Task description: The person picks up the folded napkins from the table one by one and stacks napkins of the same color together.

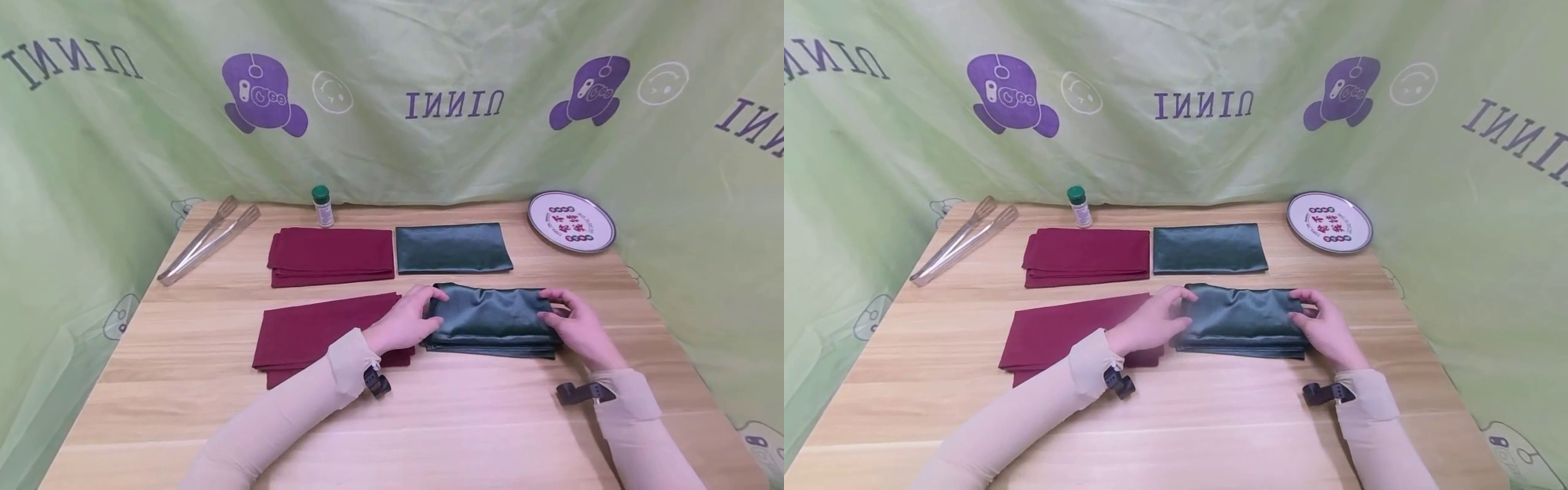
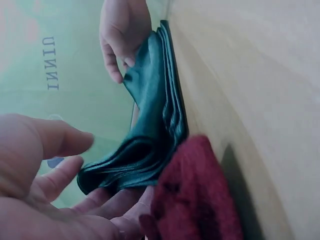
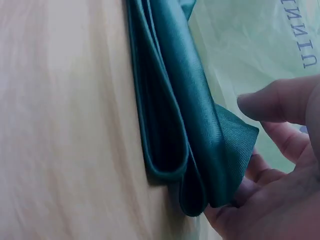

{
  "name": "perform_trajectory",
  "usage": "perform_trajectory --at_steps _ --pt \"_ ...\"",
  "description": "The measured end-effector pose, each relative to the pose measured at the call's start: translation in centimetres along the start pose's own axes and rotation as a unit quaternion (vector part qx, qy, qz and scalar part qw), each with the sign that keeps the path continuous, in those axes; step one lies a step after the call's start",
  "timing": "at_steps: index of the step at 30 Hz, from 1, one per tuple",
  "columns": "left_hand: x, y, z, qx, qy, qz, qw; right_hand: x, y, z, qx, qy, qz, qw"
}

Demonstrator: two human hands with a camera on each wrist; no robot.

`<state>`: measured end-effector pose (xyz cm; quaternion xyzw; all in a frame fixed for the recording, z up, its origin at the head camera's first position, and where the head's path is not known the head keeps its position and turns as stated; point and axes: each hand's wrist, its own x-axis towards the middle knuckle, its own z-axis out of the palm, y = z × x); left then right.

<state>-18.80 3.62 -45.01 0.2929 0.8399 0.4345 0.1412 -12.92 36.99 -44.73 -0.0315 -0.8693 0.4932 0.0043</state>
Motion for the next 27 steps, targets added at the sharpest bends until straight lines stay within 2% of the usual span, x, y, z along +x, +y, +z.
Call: perform_trajectory --at_steps 5,10,17,27 --pt "0.27 -0.09 -0.20 0.017 0.004 -0.018 0.9997 0.24 0.00 -0.35 0.040 -0.007 0.013 0.999" --pt "0.29 -0.08 -0.21 0.012 0.006 -0.028 0.9995 0.42 -0.01 -0.55 0.065 0.000 0.020 0.998" --pt "0.11 -0.13 -0.17 -0.028 0.014 -0.048 0.9983 0.61 0.18 -0.39 0.061 0.008 0.014 0.998" --pt "-0.12 0.31 -0.29 -0.071 0.024 -0.053 0.9958 0.54 -0.27 -0.43 0.120 0.020 0.013 0.992"
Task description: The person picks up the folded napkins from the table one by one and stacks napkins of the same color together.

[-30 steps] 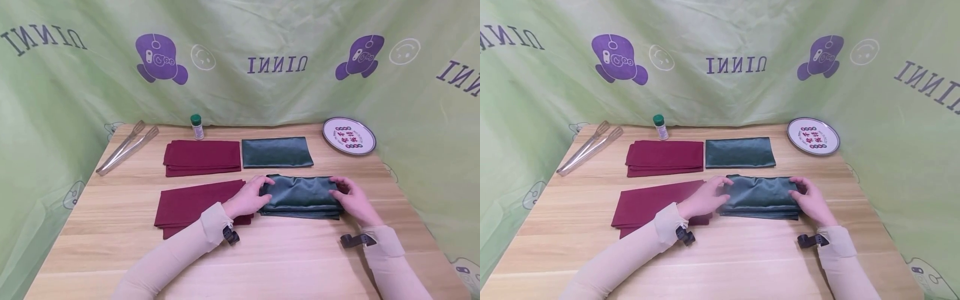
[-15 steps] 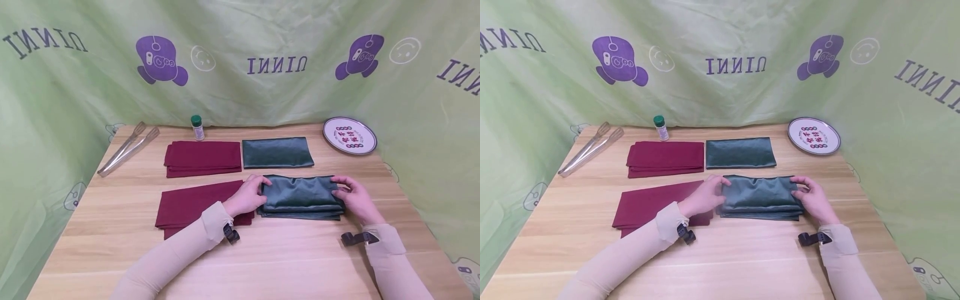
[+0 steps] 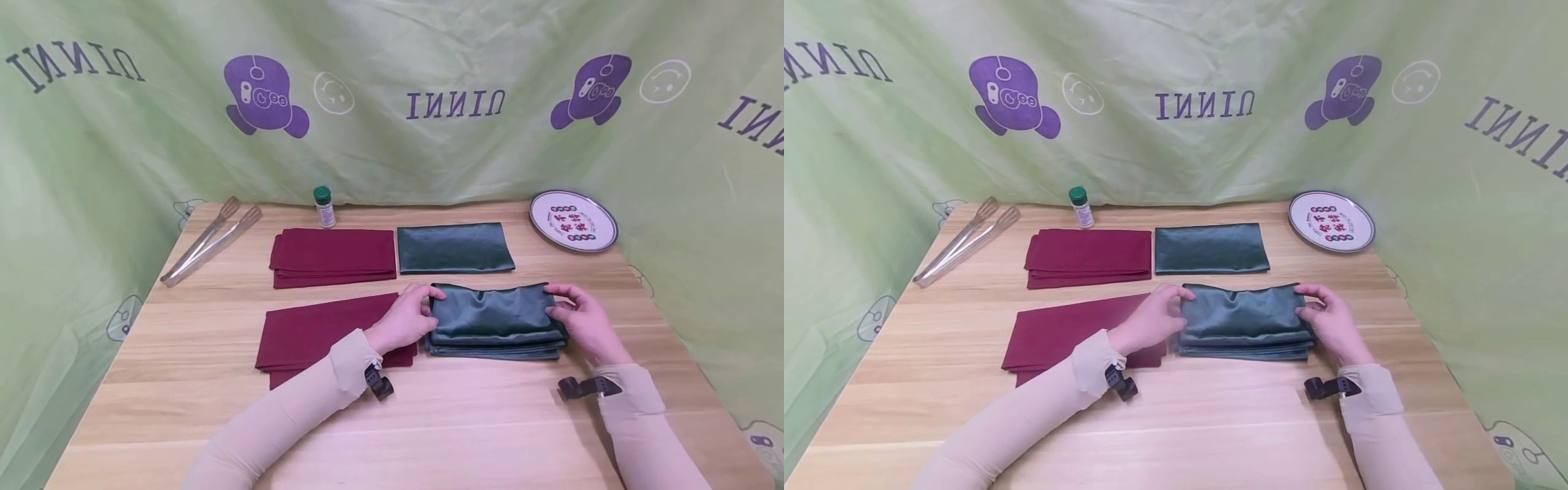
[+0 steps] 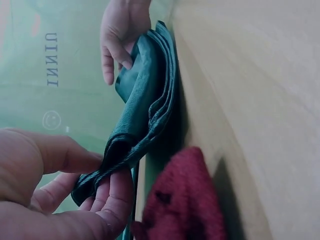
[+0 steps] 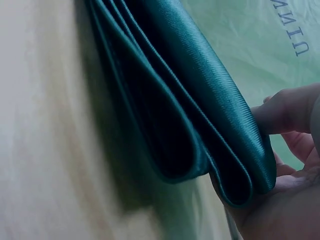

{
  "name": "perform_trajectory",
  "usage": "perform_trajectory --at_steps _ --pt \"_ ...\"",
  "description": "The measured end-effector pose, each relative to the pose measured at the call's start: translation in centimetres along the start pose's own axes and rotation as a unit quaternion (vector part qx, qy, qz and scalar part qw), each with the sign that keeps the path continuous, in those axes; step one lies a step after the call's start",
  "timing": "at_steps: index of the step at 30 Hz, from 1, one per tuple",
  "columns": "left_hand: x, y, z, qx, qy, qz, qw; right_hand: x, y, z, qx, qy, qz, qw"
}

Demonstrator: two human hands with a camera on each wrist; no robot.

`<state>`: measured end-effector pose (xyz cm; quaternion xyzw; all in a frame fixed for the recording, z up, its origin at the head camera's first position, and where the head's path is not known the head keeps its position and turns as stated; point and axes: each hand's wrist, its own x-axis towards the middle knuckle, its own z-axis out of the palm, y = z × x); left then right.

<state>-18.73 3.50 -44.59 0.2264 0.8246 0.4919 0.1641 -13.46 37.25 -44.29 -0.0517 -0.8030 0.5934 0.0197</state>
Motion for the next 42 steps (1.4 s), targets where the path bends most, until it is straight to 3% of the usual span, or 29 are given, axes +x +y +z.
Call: perform_trajectory --at_steps 14,33,42 --pt "-0.6 1.6 -0.8 -0.009 0.021 0.037 0.9991 0.2 -1.6 -0.5 0.061 0.007 -0.008 0.998" --pt "-0.6 1.3 -2.3 -0.023 0.029 0.048 0.9982 0.7 -3.3 0.4 -0.042 0.017 0.000 0.999" --pt "-0.3 1.0 -2.6 -0.025 0.033 0.056 0.9976 1.2 -3.5 0.7 -0.040 0.018 0.000 0.999"
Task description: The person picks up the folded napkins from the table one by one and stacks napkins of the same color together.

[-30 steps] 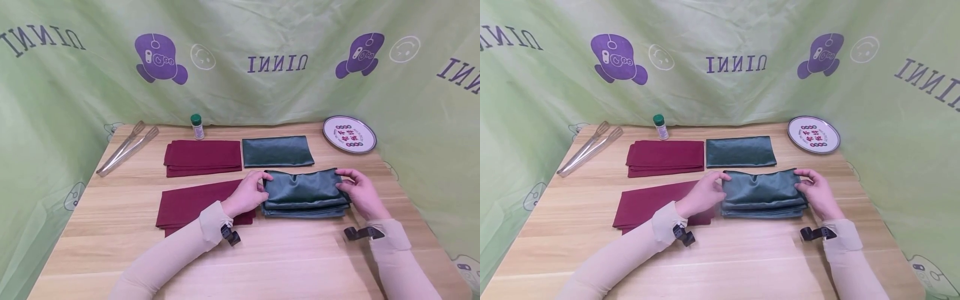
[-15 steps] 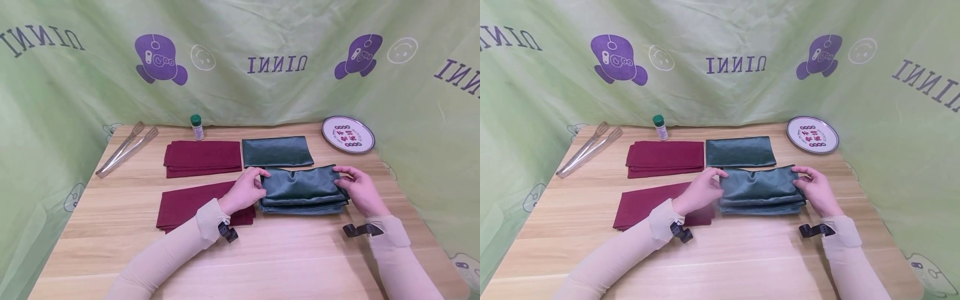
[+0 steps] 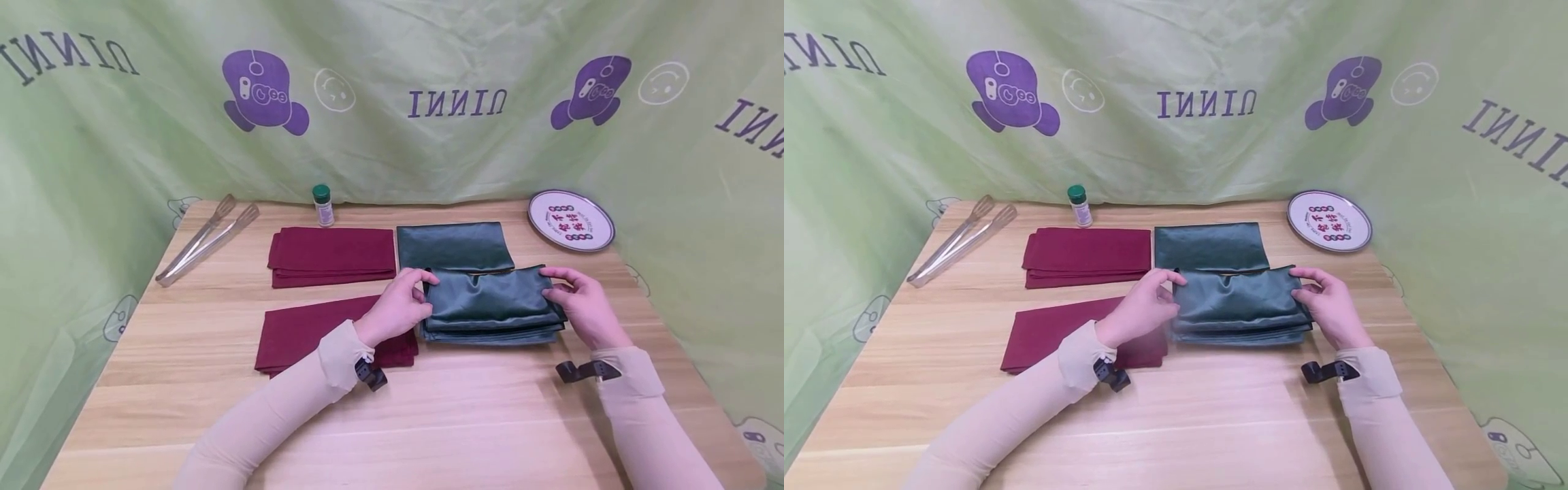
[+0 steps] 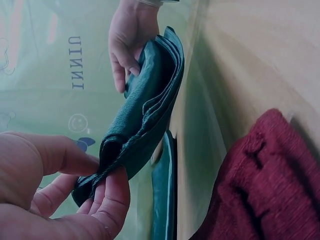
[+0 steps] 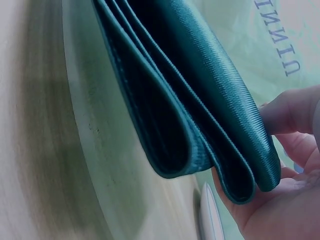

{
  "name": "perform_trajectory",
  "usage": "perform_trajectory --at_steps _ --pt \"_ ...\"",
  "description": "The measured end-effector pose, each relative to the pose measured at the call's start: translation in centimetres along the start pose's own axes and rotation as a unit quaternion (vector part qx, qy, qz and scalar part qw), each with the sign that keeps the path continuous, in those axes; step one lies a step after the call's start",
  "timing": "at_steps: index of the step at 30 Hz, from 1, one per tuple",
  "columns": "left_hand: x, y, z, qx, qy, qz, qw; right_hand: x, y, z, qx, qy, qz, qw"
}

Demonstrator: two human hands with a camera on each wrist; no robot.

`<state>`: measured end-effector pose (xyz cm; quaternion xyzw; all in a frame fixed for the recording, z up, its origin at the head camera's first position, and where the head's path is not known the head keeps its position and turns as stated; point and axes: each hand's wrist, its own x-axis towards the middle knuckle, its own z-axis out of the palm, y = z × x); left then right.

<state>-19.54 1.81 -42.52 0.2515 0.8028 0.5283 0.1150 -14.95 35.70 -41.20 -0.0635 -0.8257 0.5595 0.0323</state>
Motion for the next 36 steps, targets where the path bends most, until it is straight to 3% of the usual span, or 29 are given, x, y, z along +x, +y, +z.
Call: perform_trajectory --at_steps 9,26,36 --pt "0.3 0.2 -0.6 0.009 0.004 -0.001 1.0000 0.7 0.1 0.2 0.042 -0.007 -0.004 0.999" --pt "0.5 0.3 -1.7 0.019 0.016 -0.015 0.9996 1.9 -0.2 1.2 0.030 -0.014 -0.018 0.999" --pt "1.2 -0.1 -2.1 0.034 0.028 -0.018 0.9989 2.4 -0.1 1.6 0.069 -0.017 -0.017 0.997"
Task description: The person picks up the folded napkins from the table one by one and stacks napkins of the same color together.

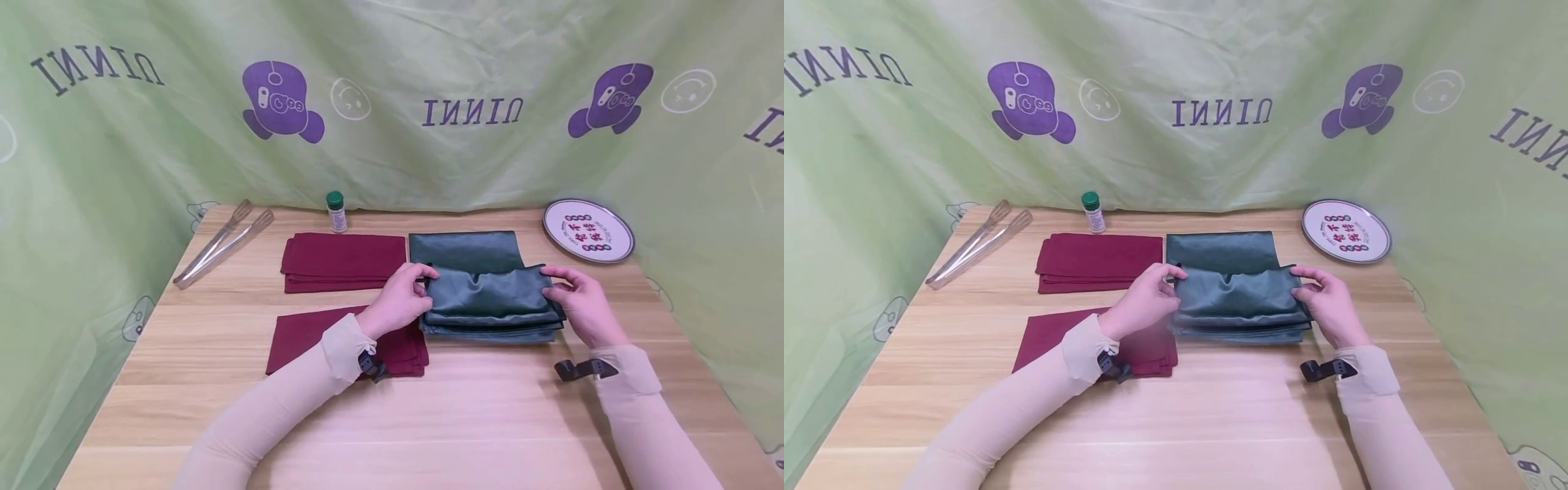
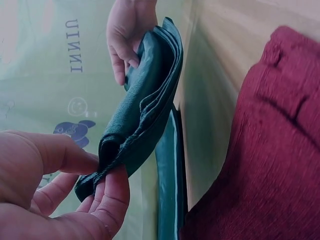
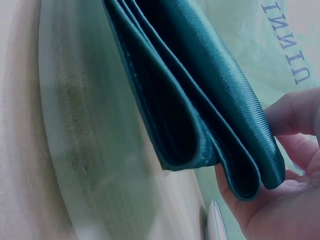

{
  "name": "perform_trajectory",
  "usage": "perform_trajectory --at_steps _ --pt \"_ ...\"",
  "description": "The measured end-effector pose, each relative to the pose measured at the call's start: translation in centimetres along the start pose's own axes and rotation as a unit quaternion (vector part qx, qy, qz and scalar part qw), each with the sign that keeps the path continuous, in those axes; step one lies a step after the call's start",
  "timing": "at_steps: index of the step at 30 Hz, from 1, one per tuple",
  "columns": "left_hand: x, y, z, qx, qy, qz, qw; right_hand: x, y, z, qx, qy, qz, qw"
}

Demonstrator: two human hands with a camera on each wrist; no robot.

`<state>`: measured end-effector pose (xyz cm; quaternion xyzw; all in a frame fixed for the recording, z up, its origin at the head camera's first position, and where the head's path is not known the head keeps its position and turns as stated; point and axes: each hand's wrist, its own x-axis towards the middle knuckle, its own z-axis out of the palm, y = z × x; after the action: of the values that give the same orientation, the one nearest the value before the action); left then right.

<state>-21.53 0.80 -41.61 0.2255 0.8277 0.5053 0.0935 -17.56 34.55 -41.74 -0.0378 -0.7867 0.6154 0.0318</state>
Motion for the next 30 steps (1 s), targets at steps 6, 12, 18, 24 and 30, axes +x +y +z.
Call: perform_trajectory --at_steps 6,12,18,24,30 --pt "0.4 -0.3 -0.5 0.005 0.007 -0.015 0.9998 0.7 0.0 0.4 -0.002 0.001 0.000 1.000" --pt "0.9 -0.7 -0.9 0.015 0.008 -0.021 0.9996 1.2 0.0 0.6 -0.003 0.001 0.001 1.000" --pt "1.6 -1.2 -1.2 0.018 0.023 -0.010 0.9995 1.7 0.1 0.9 0.033 0.000 -0.001 0.999" --pt "2.0 -1.5 -1.5 0.017 0.021 -0.019 0.9995 2.2 0.1 1.1 0.028 0.004 -0.002 1.000" --pt "2.3 -1.6 -1.5 0.015 0.023 -0.025 0.9993 2.7 0.0 1.2 0.013 0.010 -0.003 1.000"
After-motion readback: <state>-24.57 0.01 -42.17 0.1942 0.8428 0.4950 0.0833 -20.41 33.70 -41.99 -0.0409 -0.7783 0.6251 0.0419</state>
